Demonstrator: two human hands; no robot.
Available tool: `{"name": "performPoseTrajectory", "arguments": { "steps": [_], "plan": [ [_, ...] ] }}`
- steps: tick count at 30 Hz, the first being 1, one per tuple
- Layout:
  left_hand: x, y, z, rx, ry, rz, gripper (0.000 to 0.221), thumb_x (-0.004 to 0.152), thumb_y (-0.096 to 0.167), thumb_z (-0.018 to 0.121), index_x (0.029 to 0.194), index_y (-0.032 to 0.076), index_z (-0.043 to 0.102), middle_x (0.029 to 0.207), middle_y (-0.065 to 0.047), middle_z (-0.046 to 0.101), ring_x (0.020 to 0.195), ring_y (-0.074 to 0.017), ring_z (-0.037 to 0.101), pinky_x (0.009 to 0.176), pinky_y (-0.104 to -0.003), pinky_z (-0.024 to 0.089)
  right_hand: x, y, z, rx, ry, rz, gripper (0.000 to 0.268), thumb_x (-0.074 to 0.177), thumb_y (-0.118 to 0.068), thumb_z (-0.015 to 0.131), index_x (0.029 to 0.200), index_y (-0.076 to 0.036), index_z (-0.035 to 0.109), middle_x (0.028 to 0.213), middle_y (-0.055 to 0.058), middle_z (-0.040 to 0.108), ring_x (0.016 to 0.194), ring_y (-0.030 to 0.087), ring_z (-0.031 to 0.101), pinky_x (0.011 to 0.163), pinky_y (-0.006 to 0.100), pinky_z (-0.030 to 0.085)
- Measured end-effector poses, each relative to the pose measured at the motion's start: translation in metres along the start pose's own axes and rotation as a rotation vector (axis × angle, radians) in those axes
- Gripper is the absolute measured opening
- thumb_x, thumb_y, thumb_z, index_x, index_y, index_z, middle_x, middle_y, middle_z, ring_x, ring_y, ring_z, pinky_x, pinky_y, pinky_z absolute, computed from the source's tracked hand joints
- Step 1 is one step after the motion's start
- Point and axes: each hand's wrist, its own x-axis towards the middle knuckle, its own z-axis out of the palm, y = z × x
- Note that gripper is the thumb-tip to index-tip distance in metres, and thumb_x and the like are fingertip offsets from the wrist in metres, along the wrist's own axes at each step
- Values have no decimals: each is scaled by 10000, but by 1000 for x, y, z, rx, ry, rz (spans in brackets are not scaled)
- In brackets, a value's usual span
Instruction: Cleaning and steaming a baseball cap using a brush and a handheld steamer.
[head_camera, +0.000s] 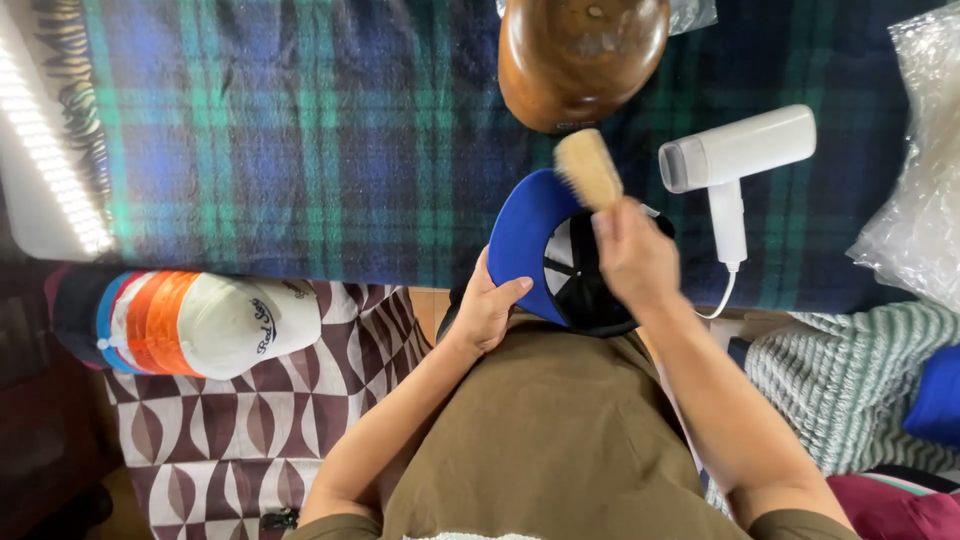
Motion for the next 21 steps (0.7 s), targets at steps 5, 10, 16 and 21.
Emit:
{"name": "performPoseTrajectory", "arguments": {
  "steps": [5, 10, 16, 21],
  "plan": [
    [19, -52, -39, 74, -26, 20, 581, 827, -154, 682, 1352, 45, 538, 1079, -136, 685, 967, -234, 676, 841, -409, 596, -12, -55, -38, 42, -27, -107, 300, 1055, -488, 540, 975, -205, 595, 712, -24, 576, 655, 201, 662, 558, 314, 522],
    [2, -12, -7, 31, 11, -25, 700, 814, -146, 730, 1443, 65, 506, 1103, -139, 684, 988, -236, 678, 850, -393, 586, -21, 1, 8, -115, 149, -166, 278, 1070, -407, 546, 1087, -161, 674, 882, 34, 675, 820, 220, 713, 665, 298, 565],
    [8, -34, -21, 145, 3, -43, 733, 820, -118, 748, 1476, 88, 495, 1117, -110, 668, 1004, -211, 659, 848, -385, 587, -19, -60, -57, 270, -216, 79, 409, 999, -604, 505, 1063, -219, 625, 754, 14, 643, 780, 292, 716, 644, 389, 564],
    [1, -19, -12, 50, 4, -32, 764, 830, -102, 734, 1509, 106, 451, 1158, -103, 657, 999, -208, 656, 838, -382, 594, -29, 25, 8, -297, 103, 41, 260, 1080, -492, 577, 1015, -241, 607, 639, -24, 523, 522, 187, 634, 470, 312, 520]
  ]
}}
